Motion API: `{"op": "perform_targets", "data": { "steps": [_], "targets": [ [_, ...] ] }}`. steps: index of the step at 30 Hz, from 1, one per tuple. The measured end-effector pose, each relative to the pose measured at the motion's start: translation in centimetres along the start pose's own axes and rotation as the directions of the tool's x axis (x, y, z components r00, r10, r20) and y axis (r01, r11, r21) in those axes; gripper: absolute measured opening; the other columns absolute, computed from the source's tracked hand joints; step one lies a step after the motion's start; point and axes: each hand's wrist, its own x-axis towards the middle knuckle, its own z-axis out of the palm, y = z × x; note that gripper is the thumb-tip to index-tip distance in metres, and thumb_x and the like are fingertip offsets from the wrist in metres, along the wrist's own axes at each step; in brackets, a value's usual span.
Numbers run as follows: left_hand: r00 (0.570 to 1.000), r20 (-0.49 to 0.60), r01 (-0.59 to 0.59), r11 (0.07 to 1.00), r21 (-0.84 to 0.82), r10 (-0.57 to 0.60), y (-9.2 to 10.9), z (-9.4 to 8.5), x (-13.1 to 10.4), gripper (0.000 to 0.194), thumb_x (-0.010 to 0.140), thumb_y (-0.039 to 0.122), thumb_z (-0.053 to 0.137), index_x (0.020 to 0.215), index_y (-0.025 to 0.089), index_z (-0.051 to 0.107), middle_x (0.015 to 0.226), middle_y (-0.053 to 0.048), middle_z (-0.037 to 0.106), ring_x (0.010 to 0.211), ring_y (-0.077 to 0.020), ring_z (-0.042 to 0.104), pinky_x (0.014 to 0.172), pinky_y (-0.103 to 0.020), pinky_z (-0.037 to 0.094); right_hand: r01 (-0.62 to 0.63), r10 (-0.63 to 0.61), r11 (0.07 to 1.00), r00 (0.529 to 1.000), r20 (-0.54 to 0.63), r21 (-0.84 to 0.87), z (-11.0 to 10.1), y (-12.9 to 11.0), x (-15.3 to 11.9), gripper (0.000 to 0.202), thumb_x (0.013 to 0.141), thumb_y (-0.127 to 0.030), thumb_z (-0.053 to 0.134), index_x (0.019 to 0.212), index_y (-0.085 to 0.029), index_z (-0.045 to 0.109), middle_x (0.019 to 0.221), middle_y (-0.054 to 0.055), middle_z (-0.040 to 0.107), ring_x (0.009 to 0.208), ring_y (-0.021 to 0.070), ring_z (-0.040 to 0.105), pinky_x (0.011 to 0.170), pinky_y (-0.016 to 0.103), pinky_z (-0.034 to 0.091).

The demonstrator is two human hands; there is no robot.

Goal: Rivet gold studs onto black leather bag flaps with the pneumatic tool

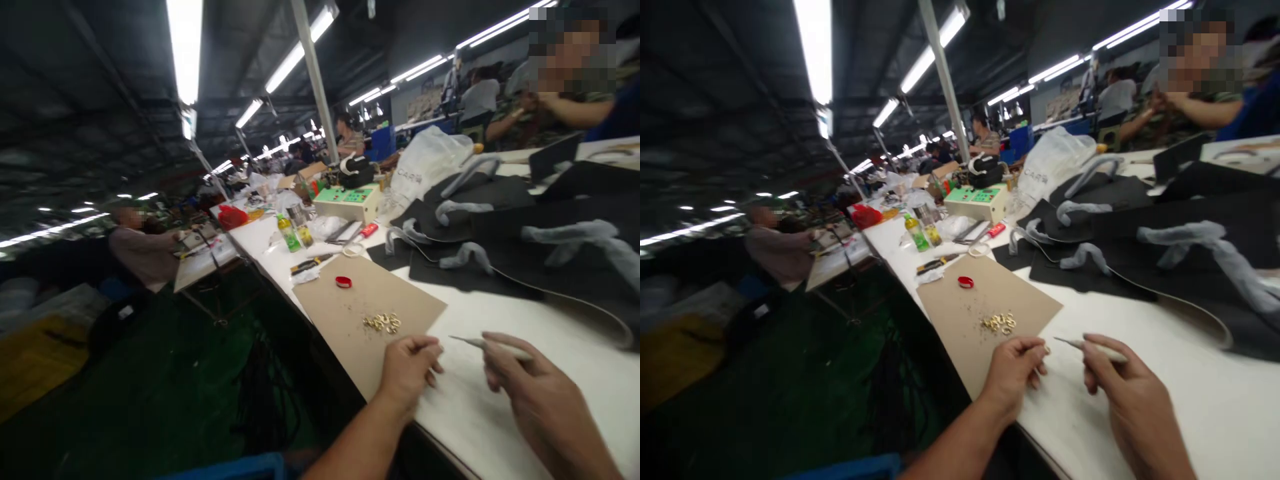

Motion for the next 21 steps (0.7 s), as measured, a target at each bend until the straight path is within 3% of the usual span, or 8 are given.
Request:
{"op": "perform_targets", "data": {
  "steps": [3,9,21],
  "targets": [
    [0.999,0.012,-0.037,0.999,-0.033,0.037,0.1,-0.2,0.5,0.047,0.064,0.037,0.092,0.099,0.010,0.077,0.065,0.001,0.068,0.051,-0.0066,0.056,0.047,-0.018,0.040,0.005,-0.009,0.998,0.998,0.060,0.057,0.5,-2.0,-0.4,0.045,0.087,-0.058,0.078,0.109,-0.019,0.073,0.059,-0.002,0.063,0.056,0.0172,0.056,0.060,0.030,0.046],
    [0.993,0.083,-0.077,0.995,-0.061,0.082,-0.2,-0.2,1.2,0.038,0.069,0.034,0.092,0.096,0.013,0.075,0.065,0.004,0.067,0.054,-0.0073,0.059,0.051,-0.018,0.046,0.075,-0.073,0.997,0.994,0.082,-0.016,1.1,-2.9,-0.5,0.032,0.098,-0.053,0.066,0.098,-0.021,0.067,0.063,-0.003,0.063,0.058,0.0150,0.057,0.061,0.028,0.047],
    [0.987,0.107,-0.126,0.992,0.026,0.122,-0.5,-0.1,1.0,0.028,0.075,0.030,0.086,0.095,0.014,0.075,0.065,0.002,0.069,0.056,-0.0080,0.060,0.054,-0.018,0.048,0.110,-0.105,0.992,0.992,0.072,-0.065,0.9,-3.1,-0.6,0.029,0.098,-0.050,0.065,0.095,-0.022,0.065,0.061,-0.004,0.062,0.056,0.0143,0.056,0.059,0.027,0.046]
  ]
}}
